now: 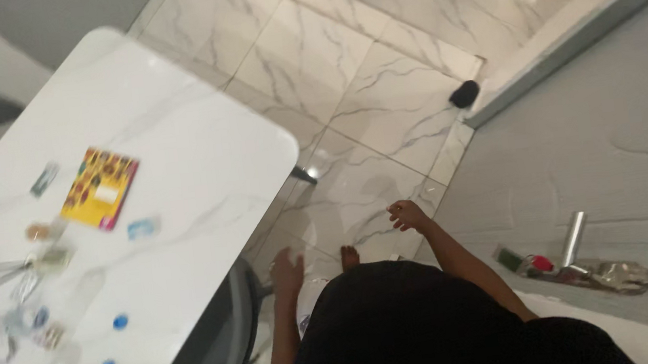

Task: The person moves three chairs one by one from a living area to a white dining table.

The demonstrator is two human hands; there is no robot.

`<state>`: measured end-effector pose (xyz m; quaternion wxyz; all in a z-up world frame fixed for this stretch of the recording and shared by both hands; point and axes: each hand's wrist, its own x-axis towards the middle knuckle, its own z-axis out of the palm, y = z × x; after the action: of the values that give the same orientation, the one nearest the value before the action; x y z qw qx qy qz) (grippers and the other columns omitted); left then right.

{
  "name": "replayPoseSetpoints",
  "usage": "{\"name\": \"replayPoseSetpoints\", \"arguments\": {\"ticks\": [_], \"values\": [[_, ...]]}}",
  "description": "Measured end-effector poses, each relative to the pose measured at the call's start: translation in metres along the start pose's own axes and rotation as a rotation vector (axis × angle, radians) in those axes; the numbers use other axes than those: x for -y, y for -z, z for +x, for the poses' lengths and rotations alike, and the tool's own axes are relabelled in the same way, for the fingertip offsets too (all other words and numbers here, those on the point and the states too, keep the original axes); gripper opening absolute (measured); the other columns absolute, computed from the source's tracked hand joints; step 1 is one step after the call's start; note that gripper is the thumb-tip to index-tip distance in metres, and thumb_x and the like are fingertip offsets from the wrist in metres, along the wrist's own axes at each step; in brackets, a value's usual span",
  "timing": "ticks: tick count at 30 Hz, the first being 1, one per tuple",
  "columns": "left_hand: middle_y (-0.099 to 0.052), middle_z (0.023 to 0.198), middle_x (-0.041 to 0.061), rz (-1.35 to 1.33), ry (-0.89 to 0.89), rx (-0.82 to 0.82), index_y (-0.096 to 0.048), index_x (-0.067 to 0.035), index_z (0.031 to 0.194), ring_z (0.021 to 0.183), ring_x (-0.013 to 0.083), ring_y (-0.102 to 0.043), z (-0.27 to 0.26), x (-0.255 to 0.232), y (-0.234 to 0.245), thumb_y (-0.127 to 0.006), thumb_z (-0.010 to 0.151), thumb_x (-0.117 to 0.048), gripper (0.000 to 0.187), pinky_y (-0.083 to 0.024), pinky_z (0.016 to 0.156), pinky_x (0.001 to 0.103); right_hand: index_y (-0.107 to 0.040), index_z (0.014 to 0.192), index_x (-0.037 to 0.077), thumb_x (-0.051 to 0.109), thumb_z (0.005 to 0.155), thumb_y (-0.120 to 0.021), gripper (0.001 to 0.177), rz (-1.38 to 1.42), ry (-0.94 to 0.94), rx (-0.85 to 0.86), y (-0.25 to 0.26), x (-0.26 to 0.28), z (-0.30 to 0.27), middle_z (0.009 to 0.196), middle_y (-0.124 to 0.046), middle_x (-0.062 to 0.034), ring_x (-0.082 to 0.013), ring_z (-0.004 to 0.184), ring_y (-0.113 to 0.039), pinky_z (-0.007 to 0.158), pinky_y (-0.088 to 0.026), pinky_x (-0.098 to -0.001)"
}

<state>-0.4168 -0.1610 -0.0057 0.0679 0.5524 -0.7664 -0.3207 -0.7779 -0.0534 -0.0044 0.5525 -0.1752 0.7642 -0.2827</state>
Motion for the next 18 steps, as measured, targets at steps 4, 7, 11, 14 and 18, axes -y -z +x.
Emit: {"name": "replayPoseSetpoints", "arguments": {"ticks": [4, 7, 11, 14, 18], "values": [[-0.059, 0.142, 0.019, -0.119, -0.258, 0.38, -0.06, -0.006, 0.137, 0.133, 0.0367, -0.054, 0.05, -0.05, -0.021, -0.066, 0.091, -0.042, 0.059, -0.042, 0.111, 0.044, -0.067, 0.122, 0.001, 0.044, 0.097, -0.064, 0.05, 0.1, 0.008, -0.073, 0.031, -0.007, 0.008, 0.105, -0.075, -0.0152, -0.0253, 0.081, -0.075, 0.066, -0.061, -0.0391], [-0.058, 0.145, 0.019, -0.009, -0.284, 0.632, -0.057, -0.005, 0.141, 0.136, 0.0366, -0.053, 0.097, -0.073, -0.024, -0.065, 0.094, -0.045, 0.062, -0.042, 0.113, 0.043, -0.067, 0.121, 0.002, 0.045, 0.098, -0.063, 0.049, 0.201, -0.034, -0.081, 0.044, -0.01, 0.023, 0.106, -0.075, -0.0141, -0.0245, 0.082, -0.074, 0.067, -0.061, -0.039], [-0.055, 0.148, 0.018, 0.179, -0.28, 0.673, -0.055, -0.007, 0.144, 0.139, 0.0352, -0.051, 0.178, -0.103, -0.026, -0.066, 0.094, -0.047, 0.065, -0.041, 0.115, 0.043, -0.068, 0.12, 0.006, 0.046, 0.097, -0.063, 0.047, 0.219, -0.09, -0.079, 0.07, -0.01, 0.051, 0.106, -0.076, -0.0129, -0.0245, 0.082, -0.074, 0.067, -0.061, -0.0392], [-0.056, 0.148, 0.019, 0.26, -0.365, 0.681, -0.054, -0.006, 0.146, 0.139, 0.0348, -0.052, 0.235, -0.126, -0.032, -0.064, 0.096, -0.048, 0.066, -0.041, 0.117, 0.042, -0.069, 0.119, 0.005, 0.046, 0.097, -0.062, 0.047, 0.258, -0.09, -0.122, 0.096, -0.017, 0.087, 0.104, -0.075, -0.0134, -0.0241, 0.08, -0.074, 0.066, -0.062, -0.0379], [-0.052, 0.151, 0.018, 0.286, -0.428, 0.688, -0.051, -0.006, 0.147, 0.141, 0.0352, -0.047, 0.344, -0.201, -0.029, -0.061, 0.097, -0.045, 0.064, -0.037, 0.117, 0.044, -0.068, 0.119, 0.003, 0.044, 0.098, -0.066, 0.046, 0.194, -0.188, -0.223, 0.155, 0.001, 0.134, 0.102, -0.076, -0.0158, -0.0253, 0.078, -0.074, 0.065, -0.062, -0.0398]]}}
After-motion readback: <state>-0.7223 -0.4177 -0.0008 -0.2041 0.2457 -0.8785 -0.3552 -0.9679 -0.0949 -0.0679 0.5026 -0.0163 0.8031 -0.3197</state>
